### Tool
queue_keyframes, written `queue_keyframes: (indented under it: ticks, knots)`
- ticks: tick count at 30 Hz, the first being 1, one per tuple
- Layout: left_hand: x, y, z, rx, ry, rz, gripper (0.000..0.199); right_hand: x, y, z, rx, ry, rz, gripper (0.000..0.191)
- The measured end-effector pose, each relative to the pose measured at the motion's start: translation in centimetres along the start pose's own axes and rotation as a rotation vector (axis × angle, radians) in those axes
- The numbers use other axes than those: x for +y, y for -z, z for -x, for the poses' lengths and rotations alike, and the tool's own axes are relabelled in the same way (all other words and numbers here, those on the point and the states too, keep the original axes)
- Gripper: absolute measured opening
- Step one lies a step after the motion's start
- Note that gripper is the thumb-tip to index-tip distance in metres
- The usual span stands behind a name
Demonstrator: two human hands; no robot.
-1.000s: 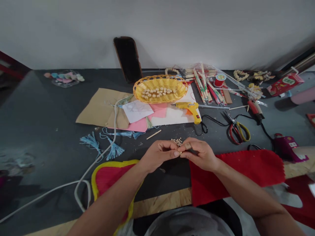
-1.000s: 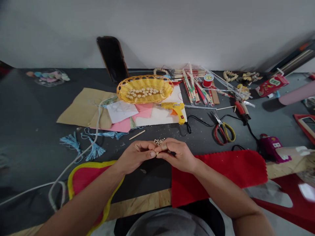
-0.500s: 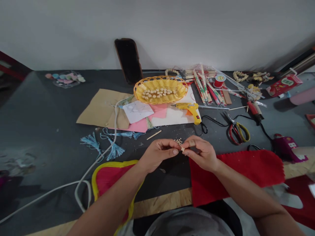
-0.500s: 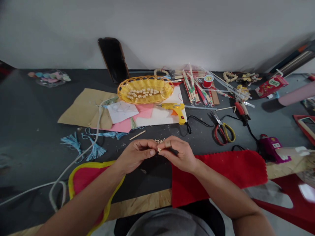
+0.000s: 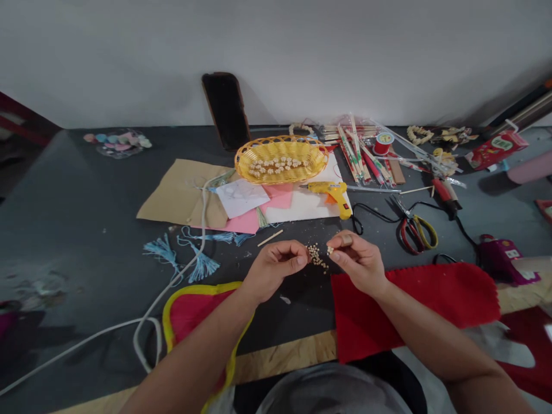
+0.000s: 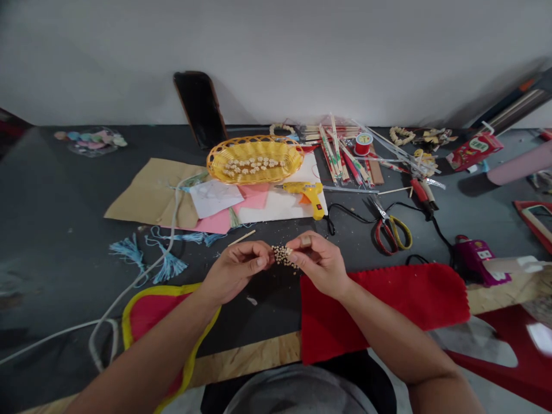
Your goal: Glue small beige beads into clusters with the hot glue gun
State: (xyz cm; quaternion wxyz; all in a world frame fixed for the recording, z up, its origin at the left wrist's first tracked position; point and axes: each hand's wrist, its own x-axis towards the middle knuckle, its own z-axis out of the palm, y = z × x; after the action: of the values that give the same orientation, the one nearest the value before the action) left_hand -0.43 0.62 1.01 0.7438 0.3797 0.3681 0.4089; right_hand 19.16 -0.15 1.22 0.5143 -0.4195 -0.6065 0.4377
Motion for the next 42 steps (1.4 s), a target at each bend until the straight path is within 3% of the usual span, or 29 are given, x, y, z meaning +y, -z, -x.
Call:
queue_keyframes:
  ticks: [4,9,14,18,25,33,38,42]
  knots:
    - [0.38,-0.13,-0.03,0.051,0.037,0.039,0.031,0.30,0.15,0.25,-0.053,0.007,0.025,0.013]
    - [0.51,-0.31,0.10,0.001,0.070,0.029,0.037,0.73,0.24,0.48,-0.109,0.021,0.038,0.012]
    - [0.30,-0.42,0.09,0.016,0.005,-0.020,0.045,0.74,0.24,0.53,-0.108,0.007,0.049,0.014]
    - [0.07,-0.19,-0.09,0.006,-0.075,-0.002,0.035,0.57,0.30,0.41,-0.102,0.010,0.048,0.013]
    - [-0.22,0.24,-0.10,0.069,-0.067,-0.036,0.022,0.35,0.38,0.18,-0.079,0.002,0.064,0.014]
    - [0.17,0.05,0.06,0.071,-0.106,-0.058,0.047,0.35,0.22,0.14,-0.080,-0.008,0.035,0.015]
    - [0.11,0.07,0.10,0.005,-0.082,-0.085,0.019,0.49,0.31,0.18,-0.088,0.011,0.043,0.012]
    - [0.11,0.00,0.19,0.007,-0.004,-0.073,0.023,0.53,0.43,0.26,-0.084,0.014,0.056,0.012]
